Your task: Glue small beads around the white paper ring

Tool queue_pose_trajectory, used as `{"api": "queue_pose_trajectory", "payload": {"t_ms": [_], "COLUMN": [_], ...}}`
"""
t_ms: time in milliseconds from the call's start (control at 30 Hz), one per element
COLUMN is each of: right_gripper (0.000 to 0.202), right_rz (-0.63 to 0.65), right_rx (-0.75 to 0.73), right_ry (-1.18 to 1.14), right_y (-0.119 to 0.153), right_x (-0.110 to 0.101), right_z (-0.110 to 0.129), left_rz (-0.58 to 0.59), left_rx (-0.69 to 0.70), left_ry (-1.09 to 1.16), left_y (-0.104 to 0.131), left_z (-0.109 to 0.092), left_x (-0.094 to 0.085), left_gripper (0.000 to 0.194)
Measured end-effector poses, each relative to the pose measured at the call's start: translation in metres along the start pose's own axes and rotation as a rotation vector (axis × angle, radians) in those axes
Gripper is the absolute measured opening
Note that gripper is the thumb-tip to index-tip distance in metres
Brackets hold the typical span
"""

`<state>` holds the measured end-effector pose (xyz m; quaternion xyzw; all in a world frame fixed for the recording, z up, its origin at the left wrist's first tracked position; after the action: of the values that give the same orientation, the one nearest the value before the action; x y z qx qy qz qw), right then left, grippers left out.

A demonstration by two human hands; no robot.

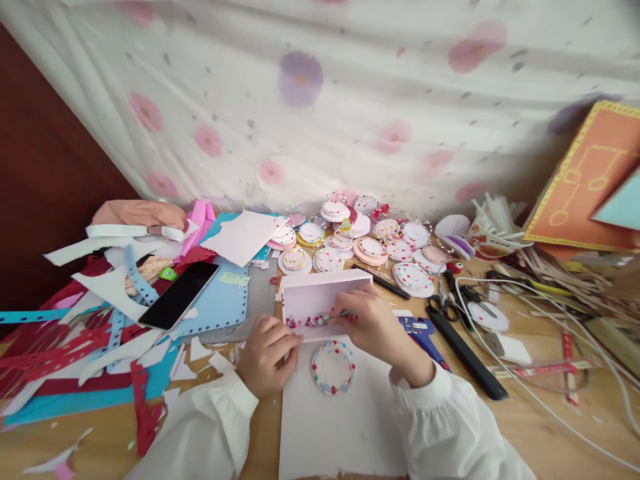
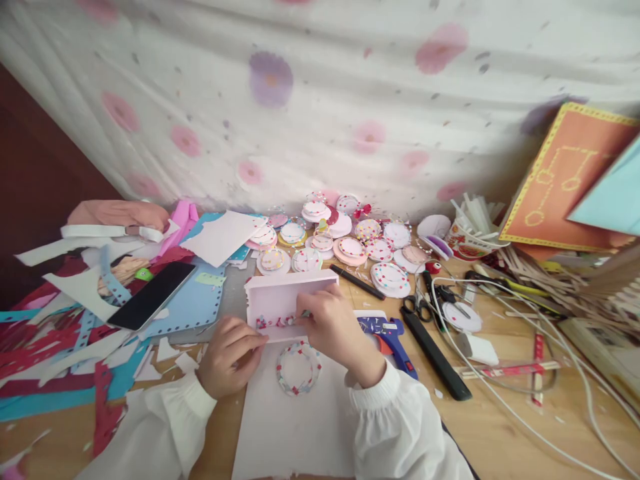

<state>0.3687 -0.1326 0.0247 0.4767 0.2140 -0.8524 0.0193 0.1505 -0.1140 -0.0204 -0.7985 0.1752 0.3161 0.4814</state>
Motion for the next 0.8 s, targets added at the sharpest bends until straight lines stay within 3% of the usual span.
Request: {"api": "queue_pose_trajectory", "payload": {"t_ms": [167,333,800], "right_gripper": [0.019,0.014,0.019], "right_rz": [-0.063,-0.135,-0.032], "right_rx": [-0.010,0.032,-0.036], "right_ry": [0.190,0.042,0.020], "right_y": [0.000,0.000,-0.001], "right_x": [-0.009,-0.013,0.003], "right_z": [0.000,0.002,0.006], "left_rz": [0.006,0.010,0.016], "left_rx": [-0.009,-0.017,-0.021], "left_ry": [0.005,0.018,-0.002], "left_y": [0.001,0.000,-0.001], "left_z": [0.001,0.001,0.001], "left_x": [0.000,0.000,-0.002], "left_gripper": [0.020,0.020,0.018]}}
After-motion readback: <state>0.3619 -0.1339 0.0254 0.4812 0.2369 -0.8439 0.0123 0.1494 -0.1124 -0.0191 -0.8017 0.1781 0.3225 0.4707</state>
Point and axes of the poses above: each hand's wrist, its own y-axis away from the middle knuckle, its own x-axis out of the palm, z = x × y, the point moved 1 cm from there along -y, towards the middle knuckle, and after that the axes turned 1 degree about z, right-handed, at the moved point
